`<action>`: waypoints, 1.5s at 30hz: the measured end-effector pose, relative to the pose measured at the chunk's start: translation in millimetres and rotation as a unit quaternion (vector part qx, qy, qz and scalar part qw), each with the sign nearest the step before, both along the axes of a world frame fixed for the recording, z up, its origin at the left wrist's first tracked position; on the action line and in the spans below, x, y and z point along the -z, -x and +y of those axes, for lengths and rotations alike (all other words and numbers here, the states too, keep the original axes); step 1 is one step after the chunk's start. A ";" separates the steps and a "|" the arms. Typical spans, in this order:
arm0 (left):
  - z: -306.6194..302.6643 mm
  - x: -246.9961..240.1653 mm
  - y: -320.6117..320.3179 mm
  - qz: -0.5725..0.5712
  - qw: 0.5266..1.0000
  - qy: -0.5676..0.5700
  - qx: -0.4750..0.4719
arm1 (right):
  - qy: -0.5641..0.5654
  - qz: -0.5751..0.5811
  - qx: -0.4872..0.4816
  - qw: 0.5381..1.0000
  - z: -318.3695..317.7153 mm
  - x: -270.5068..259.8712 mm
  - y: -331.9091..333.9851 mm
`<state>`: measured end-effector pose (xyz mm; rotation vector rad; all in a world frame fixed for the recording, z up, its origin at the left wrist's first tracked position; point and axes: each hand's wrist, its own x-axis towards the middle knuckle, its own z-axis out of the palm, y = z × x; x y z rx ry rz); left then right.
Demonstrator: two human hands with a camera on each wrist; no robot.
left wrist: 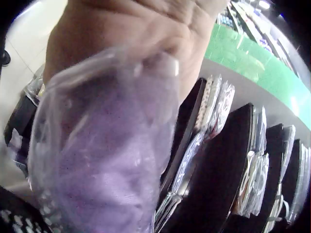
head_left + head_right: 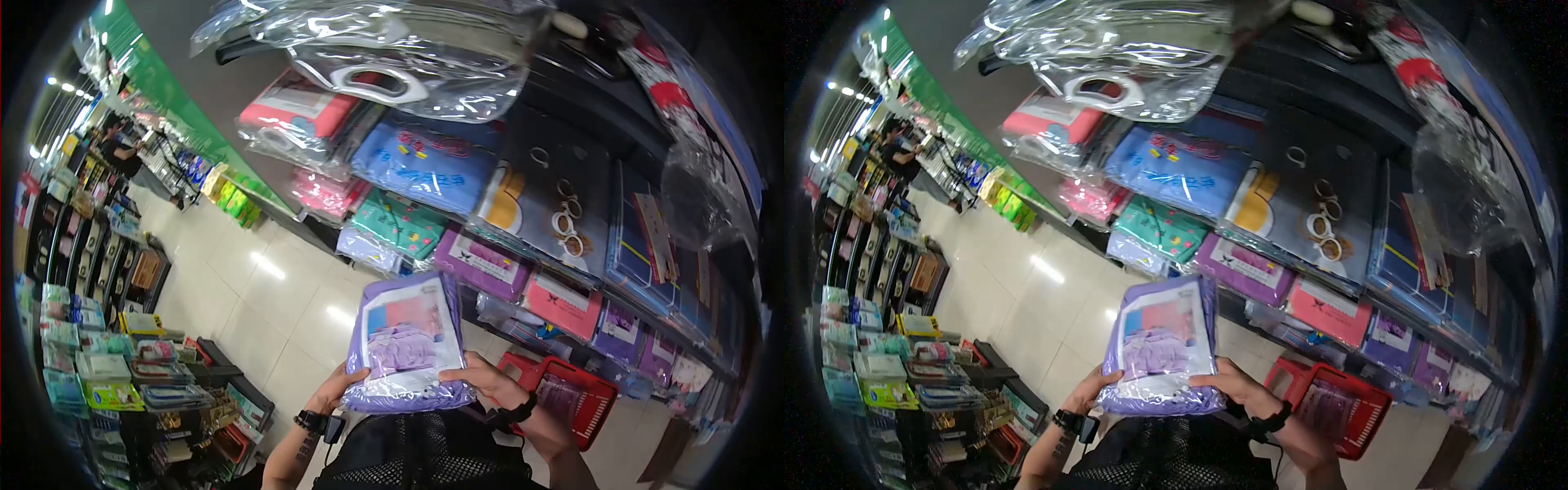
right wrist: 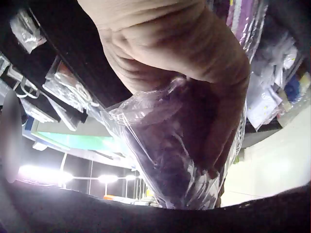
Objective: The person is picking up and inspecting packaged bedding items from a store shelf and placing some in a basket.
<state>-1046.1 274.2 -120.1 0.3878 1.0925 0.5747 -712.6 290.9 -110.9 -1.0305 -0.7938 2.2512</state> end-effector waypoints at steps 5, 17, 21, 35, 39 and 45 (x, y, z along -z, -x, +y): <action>-56.1 11.0 37.3 -0.037 0.989 -0.103 -0.103 | -0.161 -0.037 -0.124 0.978 32.6 -33.7 38.6; 0.5 -92.6 27.8 -0.009 0.947 -0.315 -0.053 | -0.327 -0.119 0.041 0.937 47.5 -124.1 4.7; 58.2 -121.6 -3.9 0.012 0.927 -0.372 -0.041 | -0.335 -0.102 0.269 0.897 54.3 -121.7 -5.5; 318.1 -170.6 -33.5 -0.145 0.886 -0.434 -0.077 | -0.291 -0.037 0.349 0.890 244.2 -169.7 -0.6; 361.1 -119.2 -48.4 0.020 0.894 -0.435 -0.105 | -0.156 -0.046 0.325 0.932 327.4 -74.8 -36.7; 373.4 -69.4 -60.0 0.137 0.848 -0.490 -0.149 | -0.256 -0.296 0.404 0.827 327.7 -83.4 -16.0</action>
